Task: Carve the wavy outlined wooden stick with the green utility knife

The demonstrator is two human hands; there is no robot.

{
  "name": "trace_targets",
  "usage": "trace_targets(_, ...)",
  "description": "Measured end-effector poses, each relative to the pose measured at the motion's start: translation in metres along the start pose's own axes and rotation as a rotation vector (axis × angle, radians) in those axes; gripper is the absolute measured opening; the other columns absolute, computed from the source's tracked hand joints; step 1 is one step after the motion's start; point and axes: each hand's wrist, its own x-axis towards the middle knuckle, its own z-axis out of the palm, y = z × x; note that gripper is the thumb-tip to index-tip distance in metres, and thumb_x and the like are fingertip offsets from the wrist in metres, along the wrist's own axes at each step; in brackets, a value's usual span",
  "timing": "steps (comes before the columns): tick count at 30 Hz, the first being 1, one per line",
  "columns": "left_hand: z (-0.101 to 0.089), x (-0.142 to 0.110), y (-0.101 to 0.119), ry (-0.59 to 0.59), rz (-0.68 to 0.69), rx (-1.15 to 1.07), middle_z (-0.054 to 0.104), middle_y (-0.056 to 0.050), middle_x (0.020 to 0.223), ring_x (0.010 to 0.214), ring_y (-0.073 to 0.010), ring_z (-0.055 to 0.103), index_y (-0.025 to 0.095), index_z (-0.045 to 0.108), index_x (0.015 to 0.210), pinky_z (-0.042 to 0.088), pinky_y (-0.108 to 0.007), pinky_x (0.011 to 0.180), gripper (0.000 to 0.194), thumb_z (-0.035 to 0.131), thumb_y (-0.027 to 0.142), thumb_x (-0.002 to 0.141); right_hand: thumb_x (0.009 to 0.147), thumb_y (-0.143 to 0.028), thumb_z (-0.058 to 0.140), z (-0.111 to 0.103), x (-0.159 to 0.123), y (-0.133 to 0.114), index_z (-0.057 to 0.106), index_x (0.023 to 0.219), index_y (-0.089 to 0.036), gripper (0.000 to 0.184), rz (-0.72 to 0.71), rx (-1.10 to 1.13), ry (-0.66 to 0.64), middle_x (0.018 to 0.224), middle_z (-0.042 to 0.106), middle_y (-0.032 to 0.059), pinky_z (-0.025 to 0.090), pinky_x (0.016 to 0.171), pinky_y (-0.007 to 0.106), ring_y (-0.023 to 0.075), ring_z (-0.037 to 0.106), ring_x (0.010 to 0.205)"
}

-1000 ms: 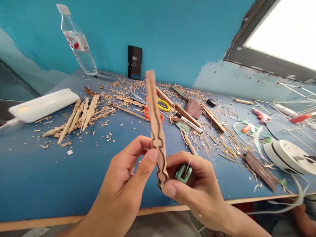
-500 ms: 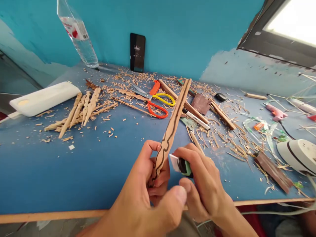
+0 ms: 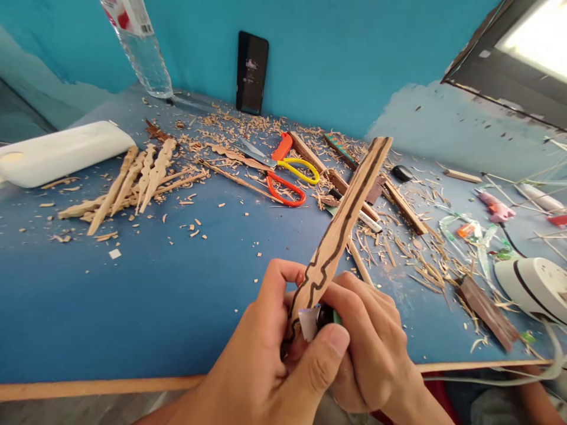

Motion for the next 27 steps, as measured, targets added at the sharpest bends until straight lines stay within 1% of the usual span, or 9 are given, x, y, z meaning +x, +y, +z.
trace_targets(3,-0.002,0.003,-0.001,-0.02,0.046,0.056,0.052,0.005,0.074,0.061,-0.0128,0.044,0.028,0.063,0.12,0.042,-0.022,0.058,0.048,0.091,0.053,0.09,0.101,-0.02,0.046,0.002,-0.002,-0.002,0.059,0.121,-0.016,0.025,0.018,-0.014,0.032,0.082,0.065,0.0055,0.044,0.058,0.033,0.0203,0.059,0.065)
trace_targets(7,-0.004,0.004,-0.008,0.067,0.17,0.202,0.055,0.005,0.074,0.061,-0.0136,0.048,0.031,0.063,0.12,0.039,-0.023,0.058,0.028,0.072,0.053,0.106,0.105,-0.02,0.045,0.002,-0.003,-0.008,0.059,0.122,-0.015,0.022,0.065,-0.109,0.046,0.084,0.065,0.0063,0.044,0.057,0.033,0.0203,0.058,0.065)
trace_targets(9,-0.006,0.005,-0.01,0.055,0.223,0.272,0.057,0.006,0.076,0.063,-0.0133,0.052,0.033,0.061,0.122,0.041,-0.022,0.06,0.018,0.065,0.046,0.11,0.11,-0.021,0.043,0.001,-0.003,-0.012,0.059,0.122,-0.015,0.021,0.093,-0.165,0.031,0.086,0.067,0.0067,0.045,0.059,0.033,0.0199,0.059,0.066)
trace_targets(11,-0.008,0.006,-0.01,0.02,0.251,0.317,0.06,0.007,0.077,0.063,-0.0133,0.056,0.034,0.058,0.123,0.042,-0.022,0.06,0.016,0.066,0.038,0.11,0.114,-0.024,0.04,0.0,-0.004,-0.013,0.059,0.123,-0.014,0.023,0.098,-0.188,0.024,0.086,0.067,0.0069,0.045,0.059,0.033,0.0193,0.059,0.065)
trace_targets(14,-0.01,0.007,-0.008,0.011,0.255,0.347,0.064,0.008,0.077,0.062,-0.0139,0.061,0.034,0.058,0.123,0.041,-0.023,0.058,0.02,0.069,0.033,0.106,0.116,-0.028,0.038,-0.002,-0.005,-0.012,0.057,0.124,-0.014,0.025,0.076,-0.157,0.011,0.085,0.067,0.0068,0.045,0.058,0.033,0.0193,0.059,0.065)
trace_targets(19,-0.004,0.006,-0.008,0.077,0.255,0.344,0.069,0.005,0.074,0.06,-0.0173,0.063,0.032,0.065,0.118,0.04,-0.028,0.057,0.019,0.066,0.048,0.107,0.117,-0.031,0.039,-0.002,-0.006,-0.007,0.054,0.125,-0.016,0.023,0.079,-0.074,-0.023,0.083,0.062,0.0028,0.046,0.059,0.031,0.0184,0.06,0.067)
trace_targets(22,-0.004,0.007,-0.011,0.085,0.234,0.353,0.067,0.006,0.069,0.056,-0.017,0.061,0.032,0.065,0.118,0.039,-0.028,0.056,0.019,0.065,0.048,0.108,0.118,-0.032,0.037,-0.001,-0.005,-0.01,0.054,0.123,-0.017,0.023,0.097,-0.13,-0.019,0.082,0.061,0.0026,0.044,0.058,0.031,0.0185,0.058,0.065)
trace_targets(25,-0.005,0.009,-0.013,0.072,0.237,0.38,0.069,0.007,0.072,0.057,-0.0149,0.063,0.031,0.063,0.118,0.042,-0.024,0.057,0.014,0.065,0.042,0.109,0.119,-0.032,0.037,0.002,-0.006,-0.016,0.055,0.12,-0.017,0.023,0.123,-0.214,-0.003,0.083,0.063,0.0039,0.045,0.059,0.032,0.0193,0.059,0.064)
trace_targets(27,-0.004,0.012,-0.014,0.11,0.237,0.415,0.068,0.008,0.072,0.058,-0.0136,0.064,0.031,0.062,0.116,0.042,-0.021,0.056,0.011,0.064,0.039,0.11,0.119,-0.031,0.038,0.006,-0.007,-0.02,0.055,0.119,-0.016,0.023,0.144,-0.274,0.016,0.083,0.063,0.0039,0.045,0.058,0.032,0.0189,0.058,0.063)
